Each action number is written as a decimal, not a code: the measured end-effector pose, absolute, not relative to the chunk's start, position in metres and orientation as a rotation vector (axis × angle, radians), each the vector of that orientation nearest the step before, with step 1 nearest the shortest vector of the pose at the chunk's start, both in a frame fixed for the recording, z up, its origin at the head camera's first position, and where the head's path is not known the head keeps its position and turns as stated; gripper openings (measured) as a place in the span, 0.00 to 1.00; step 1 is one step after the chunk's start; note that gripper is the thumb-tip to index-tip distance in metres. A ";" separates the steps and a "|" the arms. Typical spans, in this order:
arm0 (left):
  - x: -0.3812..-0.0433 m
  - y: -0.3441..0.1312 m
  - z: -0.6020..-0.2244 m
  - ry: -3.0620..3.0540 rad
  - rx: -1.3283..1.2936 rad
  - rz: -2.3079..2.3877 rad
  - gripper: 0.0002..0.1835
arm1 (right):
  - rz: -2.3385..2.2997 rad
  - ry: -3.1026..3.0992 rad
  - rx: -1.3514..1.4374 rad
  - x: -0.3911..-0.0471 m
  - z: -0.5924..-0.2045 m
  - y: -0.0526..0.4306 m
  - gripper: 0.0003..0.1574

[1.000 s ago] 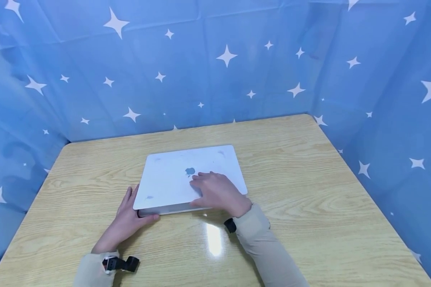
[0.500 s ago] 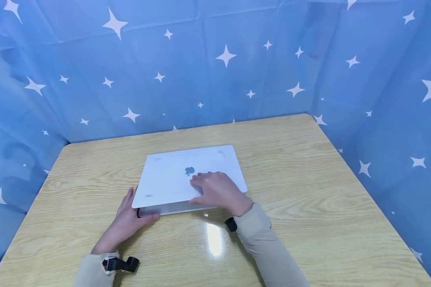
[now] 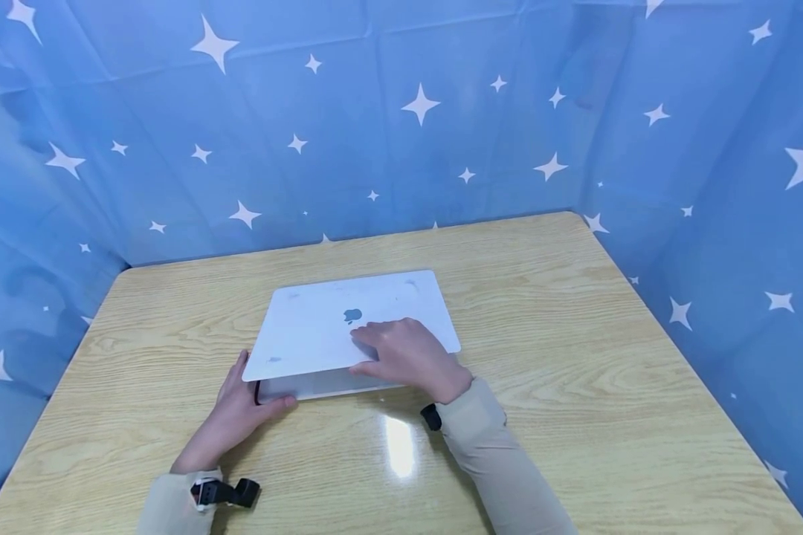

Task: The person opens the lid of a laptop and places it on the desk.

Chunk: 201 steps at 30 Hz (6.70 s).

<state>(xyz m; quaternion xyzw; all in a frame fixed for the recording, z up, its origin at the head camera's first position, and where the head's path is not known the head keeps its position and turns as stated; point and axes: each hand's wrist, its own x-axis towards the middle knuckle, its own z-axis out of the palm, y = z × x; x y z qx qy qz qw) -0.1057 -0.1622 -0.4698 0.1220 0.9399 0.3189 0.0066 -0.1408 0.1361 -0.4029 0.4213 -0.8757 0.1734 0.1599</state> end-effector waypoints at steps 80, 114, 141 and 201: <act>-0.110 -0.162 -0.468 2.985 0.375 0.841 0.58 | 0.405 -2.310 0.978 -0.142 -0.382 0.123 0.12; -0.110 -0.163 -0.464 2.939 0.306 0.826 0.57 | 0.492 -2.344 1.025 -0.167 -0.354 0.121 0.10; -0.111 -0.164 -0.467 2.954 0.320 0.810 0.56 | 0.441 -2.352 1.042 -0.198 -0.337 0.123 0.15; -0.111 -0.165 -0.467 2.931 0.282 0.812 0.56 | 0.404 -2.336 0.852 -0.228 -0.317 0.115 0.16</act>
